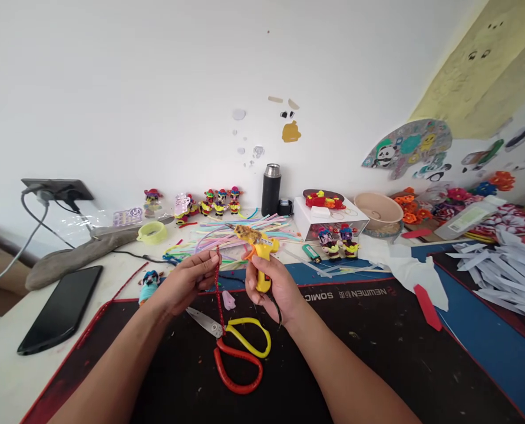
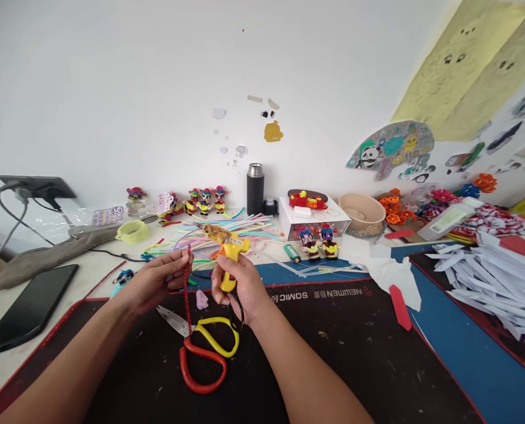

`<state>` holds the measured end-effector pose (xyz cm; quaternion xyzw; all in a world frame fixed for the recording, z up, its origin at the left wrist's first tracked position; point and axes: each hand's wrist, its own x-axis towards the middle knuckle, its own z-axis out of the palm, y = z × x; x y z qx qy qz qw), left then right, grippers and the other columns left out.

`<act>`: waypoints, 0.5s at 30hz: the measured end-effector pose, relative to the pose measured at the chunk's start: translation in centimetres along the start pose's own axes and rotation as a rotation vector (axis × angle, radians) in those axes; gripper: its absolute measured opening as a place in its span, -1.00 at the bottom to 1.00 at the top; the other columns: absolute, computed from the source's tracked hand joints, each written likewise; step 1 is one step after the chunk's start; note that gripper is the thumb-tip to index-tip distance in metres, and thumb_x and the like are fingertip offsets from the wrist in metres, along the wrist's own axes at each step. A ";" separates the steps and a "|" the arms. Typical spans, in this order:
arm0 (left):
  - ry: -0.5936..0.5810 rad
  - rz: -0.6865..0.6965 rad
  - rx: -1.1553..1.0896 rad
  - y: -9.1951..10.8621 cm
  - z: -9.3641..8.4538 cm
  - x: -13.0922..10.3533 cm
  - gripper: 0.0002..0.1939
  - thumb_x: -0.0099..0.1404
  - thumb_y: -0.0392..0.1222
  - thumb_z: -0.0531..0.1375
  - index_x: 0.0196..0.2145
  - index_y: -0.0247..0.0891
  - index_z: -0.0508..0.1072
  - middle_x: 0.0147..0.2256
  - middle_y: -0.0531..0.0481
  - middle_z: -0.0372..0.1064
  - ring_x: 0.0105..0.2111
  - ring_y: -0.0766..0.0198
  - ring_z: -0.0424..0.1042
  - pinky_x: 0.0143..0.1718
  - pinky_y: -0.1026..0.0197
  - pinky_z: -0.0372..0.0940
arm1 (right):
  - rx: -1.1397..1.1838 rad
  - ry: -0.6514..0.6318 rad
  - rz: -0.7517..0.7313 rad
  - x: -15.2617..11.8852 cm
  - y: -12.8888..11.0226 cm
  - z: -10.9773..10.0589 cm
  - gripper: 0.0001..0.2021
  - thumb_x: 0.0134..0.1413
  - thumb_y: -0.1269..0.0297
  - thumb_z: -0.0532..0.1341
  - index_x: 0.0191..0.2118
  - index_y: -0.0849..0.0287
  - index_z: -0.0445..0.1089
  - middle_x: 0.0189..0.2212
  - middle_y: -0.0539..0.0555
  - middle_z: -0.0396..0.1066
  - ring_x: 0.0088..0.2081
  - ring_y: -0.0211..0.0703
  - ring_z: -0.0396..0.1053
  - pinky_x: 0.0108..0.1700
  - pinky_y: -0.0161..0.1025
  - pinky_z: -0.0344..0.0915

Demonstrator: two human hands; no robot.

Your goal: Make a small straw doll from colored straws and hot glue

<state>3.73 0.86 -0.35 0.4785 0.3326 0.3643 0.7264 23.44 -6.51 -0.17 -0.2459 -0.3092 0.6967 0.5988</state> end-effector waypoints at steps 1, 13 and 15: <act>-0.001 0.008 -0.006 0.1 0.0 0.0 -0.58 0.17 0.02 0.50 -0.46 -0.32 0.43 -0.54 0.16 0.07 -0.57 0.46 -0.08 -0.60 0.39 -0.09 | -0.006 -0.012 0.003 -0.1 0.1 0.1 -0.63 0.14 -0.01 0.41 -0.14 0.21 0.48 -0.62 -0.10 0.38 -0.72 -0.35 0.23 -0.70 -0.41 -0.02; -0.041 0.054 -0.056 0.4 -0.5 -0.1 -0.61 0.19 0.01 0.49 -0.44 -0.30 0.44 -0.56 0.16 0.05 -0.58 0.44 -0.03 -0.57 0.33 -0.09 | -0.242 0.002 0.003 -0.5 1.0 0.7 -0.52 0.19 -0.17 0.33 -0.21 0.25 0.50 -0.71 -0.08 0.33 -0.78 -0.35 0.14 -0.72 -0.38 -0.08; -0.042 0.064 -0.057 0.4 -0.6 -0.1 -0.62 0.21 -0.01 0.48 -0.45 -0.30 0.44 -0.56 0.16 0.04 -0.59 0.44 -0.03 -0.56 0.33 -0.08 | -0.272 0.026 -0.009 -0.5 1.1 0.8 -0.50 0.17 -0.21 0.33 -0.25 0.24 0.47 -0.72 -0.08 0.33 -0.78 -0.35 0.13 -0.72 -0.38 -0.04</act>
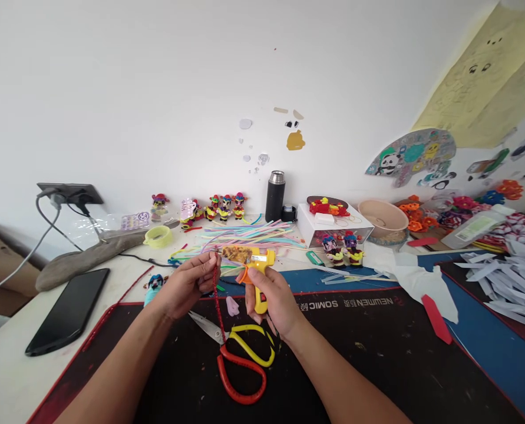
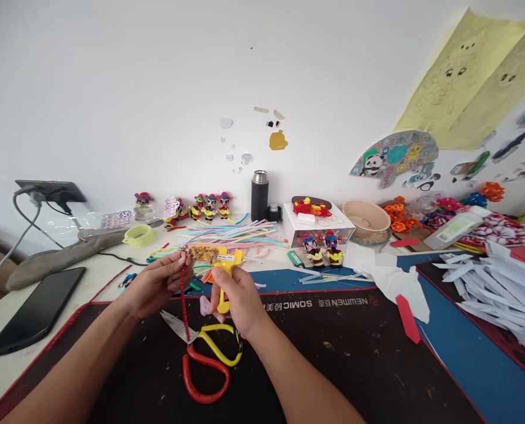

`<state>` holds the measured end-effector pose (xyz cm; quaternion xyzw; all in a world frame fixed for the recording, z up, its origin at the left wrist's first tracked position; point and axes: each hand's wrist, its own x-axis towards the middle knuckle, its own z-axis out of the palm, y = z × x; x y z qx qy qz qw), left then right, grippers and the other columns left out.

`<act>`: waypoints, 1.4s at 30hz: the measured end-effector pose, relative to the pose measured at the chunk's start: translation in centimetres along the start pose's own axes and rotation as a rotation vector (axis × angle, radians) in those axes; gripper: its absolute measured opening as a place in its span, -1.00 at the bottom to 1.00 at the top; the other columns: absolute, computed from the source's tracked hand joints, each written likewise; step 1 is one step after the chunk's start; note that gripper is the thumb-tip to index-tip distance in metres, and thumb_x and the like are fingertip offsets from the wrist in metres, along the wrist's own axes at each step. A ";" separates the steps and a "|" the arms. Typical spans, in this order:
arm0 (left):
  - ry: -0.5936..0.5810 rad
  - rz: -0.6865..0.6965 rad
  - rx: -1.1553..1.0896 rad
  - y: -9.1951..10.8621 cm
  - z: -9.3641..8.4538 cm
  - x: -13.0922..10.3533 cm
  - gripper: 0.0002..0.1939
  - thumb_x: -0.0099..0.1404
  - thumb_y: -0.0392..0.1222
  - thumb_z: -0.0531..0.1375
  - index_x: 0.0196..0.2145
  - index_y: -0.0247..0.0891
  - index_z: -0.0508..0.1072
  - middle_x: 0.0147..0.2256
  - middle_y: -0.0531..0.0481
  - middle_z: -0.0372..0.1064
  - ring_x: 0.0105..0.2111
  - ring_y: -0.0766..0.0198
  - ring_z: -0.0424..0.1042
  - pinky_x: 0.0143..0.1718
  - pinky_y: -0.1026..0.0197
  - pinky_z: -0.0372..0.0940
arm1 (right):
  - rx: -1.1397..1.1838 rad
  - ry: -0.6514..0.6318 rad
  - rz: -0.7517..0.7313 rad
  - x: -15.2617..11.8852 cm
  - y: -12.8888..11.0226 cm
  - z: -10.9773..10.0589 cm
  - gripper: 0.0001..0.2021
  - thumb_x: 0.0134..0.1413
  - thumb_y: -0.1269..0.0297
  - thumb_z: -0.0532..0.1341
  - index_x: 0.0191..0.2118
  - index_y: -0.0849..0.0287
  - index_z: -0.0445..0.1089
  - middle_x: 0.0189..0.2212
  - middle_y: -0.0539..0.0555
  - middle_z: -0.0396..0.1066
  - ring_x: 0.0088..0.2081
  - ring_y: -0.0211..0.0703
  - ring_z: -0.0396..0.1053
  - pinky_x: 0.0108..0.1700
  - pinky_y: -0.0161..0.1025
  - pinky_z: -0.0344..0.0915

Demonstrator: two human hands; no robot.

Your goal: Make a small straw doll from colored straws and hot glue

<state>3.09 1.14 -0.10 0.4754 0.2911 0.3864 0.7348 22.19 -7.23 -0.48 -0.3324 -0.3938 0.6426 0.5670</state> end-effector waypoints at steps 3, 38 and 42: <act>-0.006 0.006 -0.009 0.0 -0.1 0.0 -0.66 0.22 -0.03 0.47 -0.41 -0.31 0.46 -0.57 0.17 0.03 -0.58 0.44 -0.02 -0.56 0.34 -0.09 | -0.067 0.059 -0.010 -0.1 -0.1 0.2 -0.47 0.11 -0.27 0.34 -0.31 0.21 0.41 -0.73 -0.09 0.32 -0.78 -0.35 0.10 -0.72 -0.37 0.01; -0.016 0.009 0.032 0.4 0.6 -0.3 -0.66 0.23 -0.04 0.45 -0.43 -0.30 0.44 -0.55 0.15 0.03 -0.56 0.41 -0.09 -0.59 0.36 -0.10 | -0.202 0.201 0.022 -0.3 -0.4 0.5 -0.42 0.04 -0.37 0.32 -0.38 0.14 0.33 -0.76 -0.08 0.27 -0.76 -0.34 0.05 -0.71 -0.37 -0.03; -0.008 0.008 0.028 0.4 0.6 -0.4 -0.66 0.23 -0.04 0.46 -0.44 -0.30 0.44 -0.55 0.15 0.04 -0.56 0.42 -0.10 -0.59 0.36 -0.11 | -0.203 0.205 0.022 -0.3 -0.3 0.5 -0.43 0.06 -0.35 0.31 -0.37 0.14 0.33 -0.77 -0.09 0.27 -0.76 -0.34 0.04 -0.71 -0.36 -0.03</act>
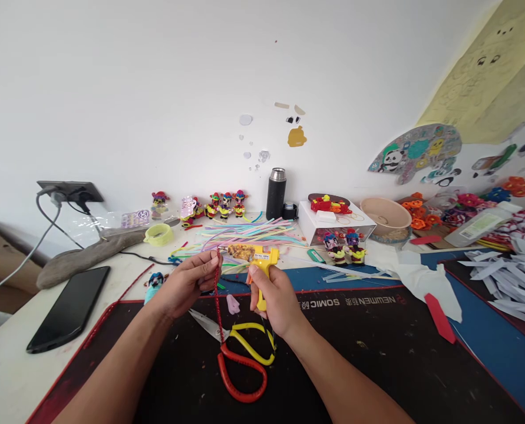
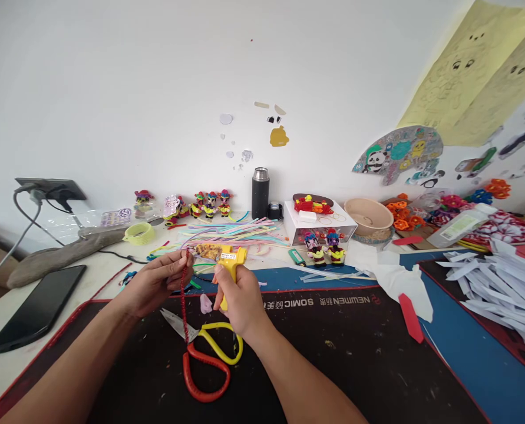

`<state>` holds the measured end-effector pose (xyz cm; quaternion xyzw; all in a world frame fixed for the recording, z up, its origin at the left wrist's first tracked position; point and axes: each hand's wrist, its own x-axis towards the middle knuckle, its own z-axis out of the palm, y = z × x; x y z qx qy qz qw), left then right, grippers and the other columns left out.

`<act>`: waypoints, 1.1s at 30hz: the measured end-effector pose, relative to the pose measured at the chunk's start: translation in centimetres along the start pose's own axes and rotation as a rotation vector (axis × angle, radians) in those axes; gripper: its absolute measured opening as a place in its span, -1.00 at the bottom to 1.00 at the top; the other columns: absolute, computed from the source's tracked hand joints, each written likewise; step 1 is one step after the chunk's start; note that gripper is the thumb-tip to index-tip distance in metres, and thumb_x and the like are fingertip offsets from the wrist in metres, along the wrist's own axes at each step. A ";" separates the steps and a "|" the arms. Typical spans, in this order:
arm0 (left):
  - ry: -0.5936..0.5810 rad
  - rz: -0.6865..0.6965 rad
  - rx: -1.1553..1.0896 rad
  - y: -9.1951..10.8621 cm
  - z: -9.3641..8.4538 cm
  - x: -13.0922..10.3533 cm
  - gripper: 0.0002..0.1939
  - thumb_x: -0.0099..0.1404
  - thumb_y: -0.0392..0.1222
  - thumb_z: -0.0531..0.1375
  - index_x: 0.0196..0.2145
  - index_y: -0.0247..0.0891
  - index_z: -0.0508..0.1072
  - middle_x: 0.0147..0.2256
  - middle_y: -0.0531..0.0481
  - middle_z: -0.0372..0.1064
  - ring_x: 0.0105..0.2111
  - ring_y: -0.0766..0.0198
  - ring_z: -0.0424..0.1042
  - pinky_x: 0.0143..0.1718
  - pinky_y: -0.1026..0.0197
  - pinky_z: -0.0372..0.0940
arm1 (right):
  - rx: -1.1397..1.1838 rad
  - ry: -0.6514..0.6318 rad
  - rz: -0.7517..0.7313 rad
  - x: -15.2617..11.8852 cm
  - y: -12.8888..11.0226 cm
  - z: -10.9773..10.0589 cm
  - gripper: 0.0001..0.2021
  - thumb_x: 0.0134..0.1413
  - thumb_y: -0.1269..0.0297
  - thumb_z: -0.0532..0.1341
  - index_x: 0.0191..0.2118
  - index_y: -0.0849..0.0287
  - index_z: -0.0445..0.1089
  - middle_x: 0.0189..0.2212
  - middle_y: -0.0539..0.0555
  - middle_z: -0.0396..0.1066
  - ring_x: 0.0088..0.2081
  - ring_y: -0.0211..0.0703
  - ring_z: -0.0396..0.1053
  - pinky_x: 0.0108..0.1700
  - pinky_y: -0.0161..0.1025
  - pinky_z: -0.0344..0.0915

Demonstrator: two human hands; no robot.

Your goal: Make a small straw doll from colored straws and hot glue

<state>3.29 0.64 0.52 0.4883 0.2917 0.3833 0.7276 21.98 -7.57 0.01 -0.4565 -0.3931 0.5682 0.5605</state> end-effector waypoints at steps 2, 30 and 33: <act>0.003 -0.002 0.002 0.0 0.0 0.0 -0.65 0.22 -0.05 0.46 -0.44 -0.30 0.43 -0.55 0.15 0.05 -0.56 0.42 -0.10 -0.59 0.35 -0.11 | -0.004 0.000 0.000 0.0 0.0 0.0 -0.44 0.07 -0.35 0.31 -0.37 0.14 0.32 -0.77 -0.09 0.27 -0.76 -0.34 0.04 -0.71 -0.36 -0.03; 0.079 0.022 0.006 0.2 -0.4 0.1 -0.57 0.18 0.01 0.49 -0.50 -0.28 0.37 -0.56 0.16 0.01 -0.56 0.42 -0.11 -0.58 0.36 -0.10 | -0.054 -0.030 0.021 -0.3 -0.2 0.1 -0.45 0.11 -0.33 0.29 -0.40 0.14 0.32 -0.77 -0.09 0.29 -0.77 -0.37 0.03 -0.69 -0.36 -0.02; 0.075 0.025 0.002 0.3 -0.3 0.1 -0.55 0.17 0.01 0.50 -0.52 -0.27 0.35 -0.57 0.17 0.01 -0.56 0.42 -0.12 -0.58 0.36 -0.10 | -0.063 -0.028 0.023 -0.3 -0.2 0.1 -0.44 0.10 -0.34 0.28 -0.40 0.14 0.32 -0.77 -0.09 0.29 -0.77 -0.37 0.04 -0.69 -0.36 -0.02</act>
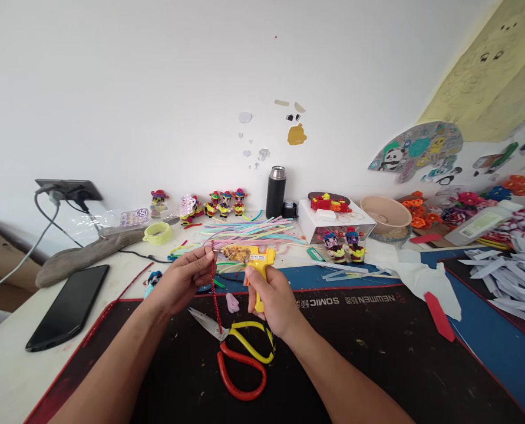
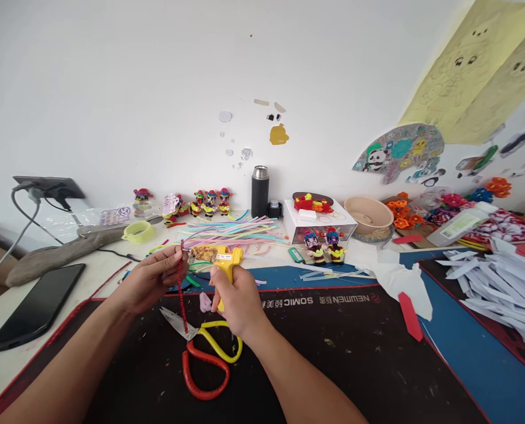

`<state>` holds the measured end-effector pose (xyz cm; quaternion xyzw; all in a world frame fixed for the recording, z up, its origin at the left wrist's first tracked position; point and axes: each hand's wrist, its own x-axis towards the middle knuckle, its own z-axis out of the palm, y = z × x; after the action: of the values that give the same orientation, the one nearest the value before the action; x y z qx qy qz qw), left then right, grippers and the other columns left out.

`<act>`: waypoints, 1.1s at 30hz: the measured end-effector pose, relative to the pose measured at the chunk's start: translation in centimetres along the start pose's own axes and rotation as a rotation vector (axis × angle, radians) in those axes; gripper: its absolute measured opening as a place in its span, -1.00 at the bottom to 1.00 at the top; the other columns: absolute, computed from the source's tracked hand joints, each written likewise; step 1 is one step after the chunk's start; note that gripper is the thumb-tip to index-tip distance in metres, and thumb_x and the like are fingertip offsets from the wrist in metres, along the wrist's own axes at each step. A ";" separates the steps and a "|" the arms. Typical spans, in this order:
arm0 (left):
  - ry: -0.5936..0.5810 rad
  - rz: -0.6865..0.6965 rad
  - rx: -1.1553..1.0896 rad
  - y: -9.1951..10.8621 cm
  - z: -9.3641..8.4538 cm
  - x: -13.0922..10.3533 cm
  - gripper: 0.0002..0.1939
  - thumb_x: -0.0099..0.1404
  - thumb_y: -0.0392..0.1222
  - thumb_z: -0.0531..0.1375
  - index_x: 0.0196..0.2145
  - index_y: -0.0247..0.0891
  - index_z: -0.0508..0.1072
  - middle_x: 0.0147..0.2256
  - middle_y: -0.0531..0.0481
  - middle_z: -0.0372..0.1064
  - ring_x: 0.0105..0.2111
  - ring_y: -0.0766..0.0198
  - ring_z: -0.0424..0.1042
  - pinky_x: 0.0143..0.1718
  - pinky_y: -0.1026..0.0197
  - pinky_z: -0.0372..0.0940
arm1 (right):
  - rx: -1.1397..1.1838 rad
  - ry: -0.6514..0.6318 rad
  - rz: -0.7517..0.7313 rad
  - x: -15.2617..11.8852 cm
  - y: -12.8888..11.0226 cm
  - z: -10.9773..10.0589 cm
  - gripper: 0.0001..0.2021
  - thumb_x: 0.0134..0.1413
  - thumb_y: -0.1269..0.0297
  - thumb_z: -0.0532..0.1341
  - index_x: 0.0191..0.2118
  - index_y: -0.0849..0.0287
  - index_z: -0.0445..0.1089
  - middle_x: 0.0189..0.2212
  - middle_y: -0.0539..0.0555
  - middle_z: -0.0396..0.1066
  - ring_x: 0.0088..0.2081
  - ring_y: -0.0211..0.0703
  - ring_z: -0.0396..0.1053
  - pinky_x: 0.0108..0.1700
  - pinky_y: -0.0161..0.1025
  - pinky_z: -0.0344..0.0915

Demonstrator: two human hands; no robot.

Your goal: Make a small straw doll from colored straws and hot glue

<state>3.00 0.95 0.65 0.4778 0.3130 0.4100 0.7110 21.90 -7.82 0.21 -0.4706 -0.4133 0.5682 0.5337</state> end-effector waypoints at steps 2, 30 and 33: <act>0.000 0.000 0.000 0.0 0.0 0.0 -0.55 0.17 0.01 0.50 -0.51 -0.27 0.36 -0.57 0.17 0.01 -0.56 0.42 -0.12 -0.58 0.36 -0.10 | -0.006 0.001 -0.001 0.0 0.0 0.0 -0.44 0.11 -0.35 0.28 -0.40 0.14 0.32 -0.77 -0.09 0.28 -0.77 -0.37 0.05 -0.69 -0.36 -0.02; -0.049 -0.003 0.035 0.2 -0.3 -0.3 -0.57 0.16 0.05 0.49 -0.48 -0.30 0.42 -0.57 0.15 0.08 -0.58 0.46 -0.09 -0.57 0.36 -0.12 | -0.002 0.029 -0.002 0.3 0.1 0.0 -0.47 0.10 -0.31 0.28 -0.37 0.14 0.32 -0.77 -0.10 0.28 -0.78 -0.36 0.05 -0.69 -0.36 -0.03; -0.035 0.009 0.009 0.2 -0.4 -0.1 -0.58 0.15 0.04 0.50 -0.47 -0.30 0.43 -0.58 0.17 0.04 -0.59 0.46 -0.09 -0.57 0.35 -0.12 | 0.030 0.031 -0.015 0.4 0.1 -0.1 -0.48 0.11 -0.29 0.28 -0.32 0.16 0.36 -0.76 -0.11 0.28 -0.78 -0.36 0.04 -0.70 -0.36 -0.06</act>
<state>2.54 1.07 0.65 0.4897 0.3002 0.4035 0.7122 21.95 -7.48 0.08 -0.4682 -0.3999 0.5630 0.5513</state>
